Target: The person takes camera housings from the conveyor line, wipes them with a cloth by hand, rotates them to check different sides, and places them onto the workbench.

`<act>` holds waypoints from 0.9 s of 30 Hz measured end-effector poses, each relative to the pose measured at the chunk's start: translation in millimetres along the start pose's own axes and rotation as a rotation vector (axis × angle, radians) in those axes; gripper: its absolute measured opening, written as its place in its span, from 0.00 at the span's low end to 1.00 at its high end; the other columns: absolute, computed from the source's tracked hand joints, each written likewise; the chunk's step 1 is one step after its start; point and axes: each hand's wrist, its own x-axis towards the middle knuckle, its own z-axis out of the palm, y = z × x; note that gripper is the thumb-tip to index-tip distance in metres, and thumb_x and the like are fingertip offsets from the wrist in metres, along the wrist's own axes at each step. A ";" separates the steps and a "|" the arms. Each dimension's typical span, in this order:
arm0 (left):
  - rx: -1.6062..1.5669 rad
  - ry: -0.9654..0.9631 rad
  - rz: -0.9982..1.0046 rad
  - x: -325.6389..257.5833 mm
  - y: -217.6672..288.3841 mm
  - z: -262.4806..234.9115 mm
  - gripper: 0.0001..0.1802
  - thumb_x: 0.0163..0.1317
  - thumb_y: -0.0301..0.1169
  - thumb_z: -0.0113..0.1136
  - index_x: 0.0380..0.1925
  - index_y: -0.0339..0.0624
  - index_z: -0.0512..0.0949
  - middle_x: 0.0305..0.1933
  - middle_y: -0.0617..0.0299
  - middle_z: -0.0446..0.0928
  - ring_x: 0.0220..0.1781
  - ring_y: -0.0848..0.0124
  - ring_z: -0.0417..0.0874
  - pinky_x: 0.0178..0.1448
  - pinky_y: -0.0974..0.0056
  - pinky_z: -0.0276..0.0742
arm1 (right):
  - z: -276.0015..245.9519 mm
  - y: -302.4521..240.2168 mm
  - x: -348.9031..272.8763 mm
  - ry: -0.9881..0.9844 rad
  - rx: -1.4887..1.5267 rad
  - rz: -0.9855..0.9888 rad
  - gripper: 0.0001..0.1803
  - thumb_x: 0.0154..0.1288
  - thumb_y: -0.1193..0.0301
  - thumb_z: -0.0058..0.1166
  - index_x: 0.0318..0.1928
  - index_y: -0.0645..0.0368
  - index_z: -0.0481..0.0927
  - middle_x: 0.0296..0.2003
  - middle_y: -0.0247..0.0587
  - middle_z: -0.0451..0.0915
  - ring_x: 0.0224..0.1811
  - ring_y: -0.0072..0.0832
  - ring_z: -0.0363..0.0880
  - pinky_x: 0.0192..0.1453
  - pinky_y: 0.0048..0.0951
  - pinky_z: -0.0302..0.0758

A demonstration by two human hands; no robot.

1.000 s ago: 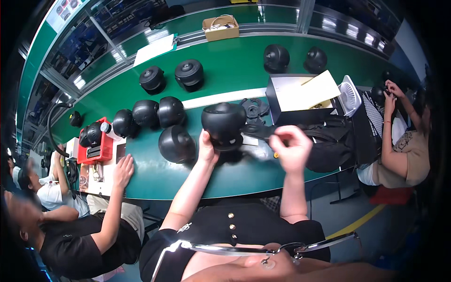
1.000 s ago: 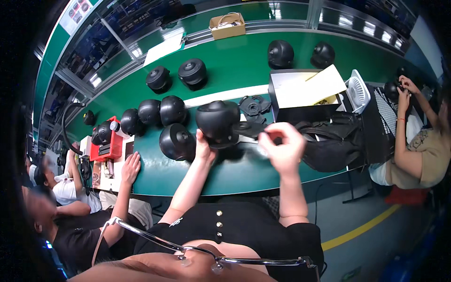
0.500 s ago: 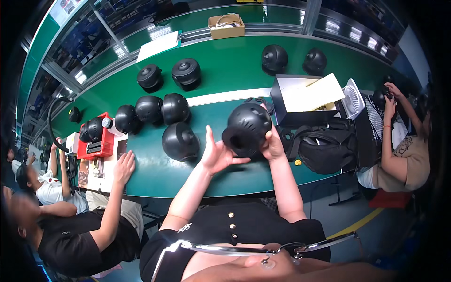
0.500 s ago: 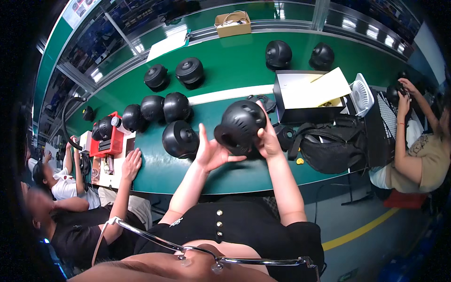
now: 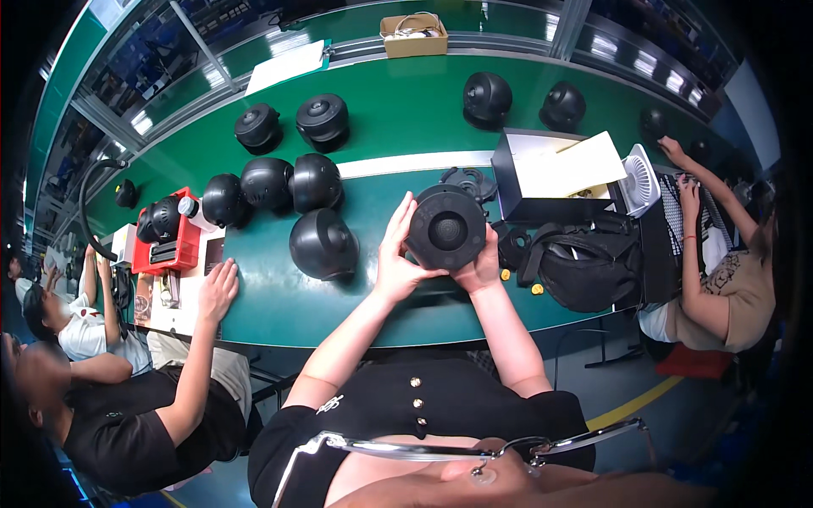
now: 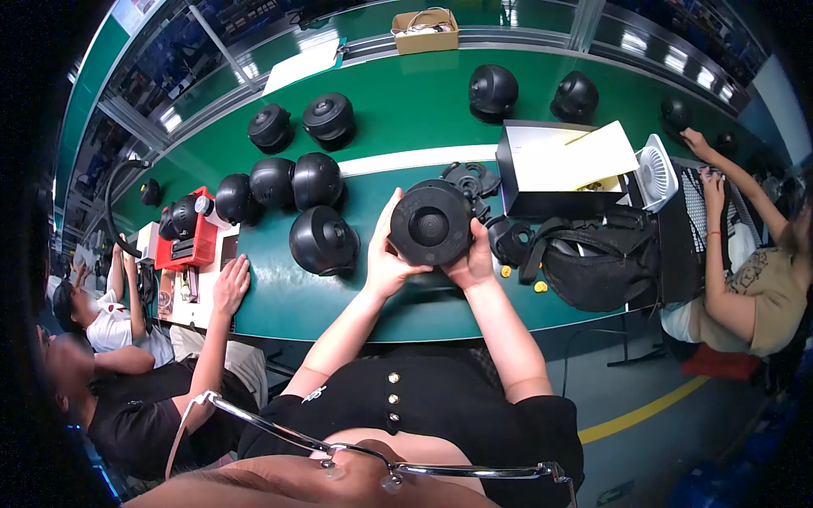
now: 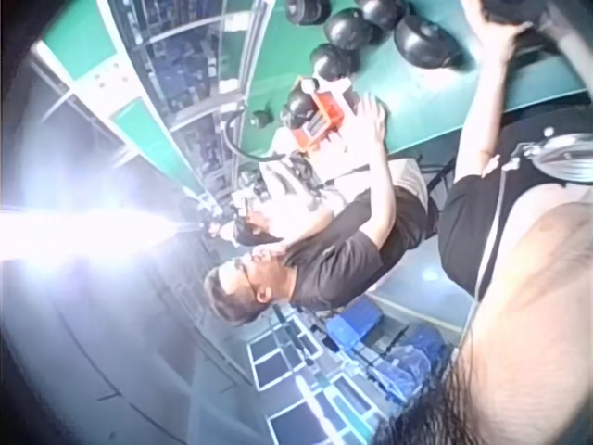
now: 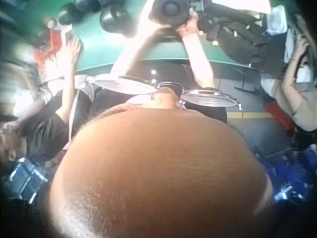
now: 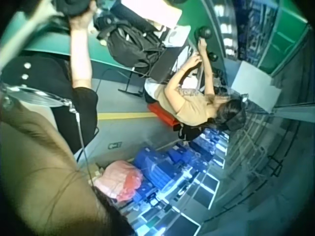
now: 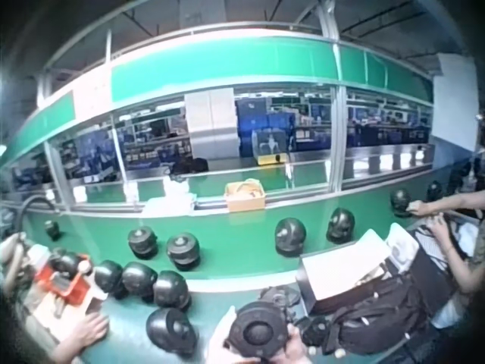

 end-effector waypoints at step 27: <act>0.622 0.006 0.004 37.1 47.9 -13.4 0.22 0.50 0.43 0.76 0.25 0.33 0.79 0.18 0.60 0.75 0.20 0.70 0.74 0.30 0.65 0.72 | -13.6 11.4 0.4 0.093 -0.156 0.090 0.35 0.63 0.55 0.61 0.65 0.60 0.69 0.59 0.41 0.77 0.62 0.33 0.76 0.69 0.37 0.71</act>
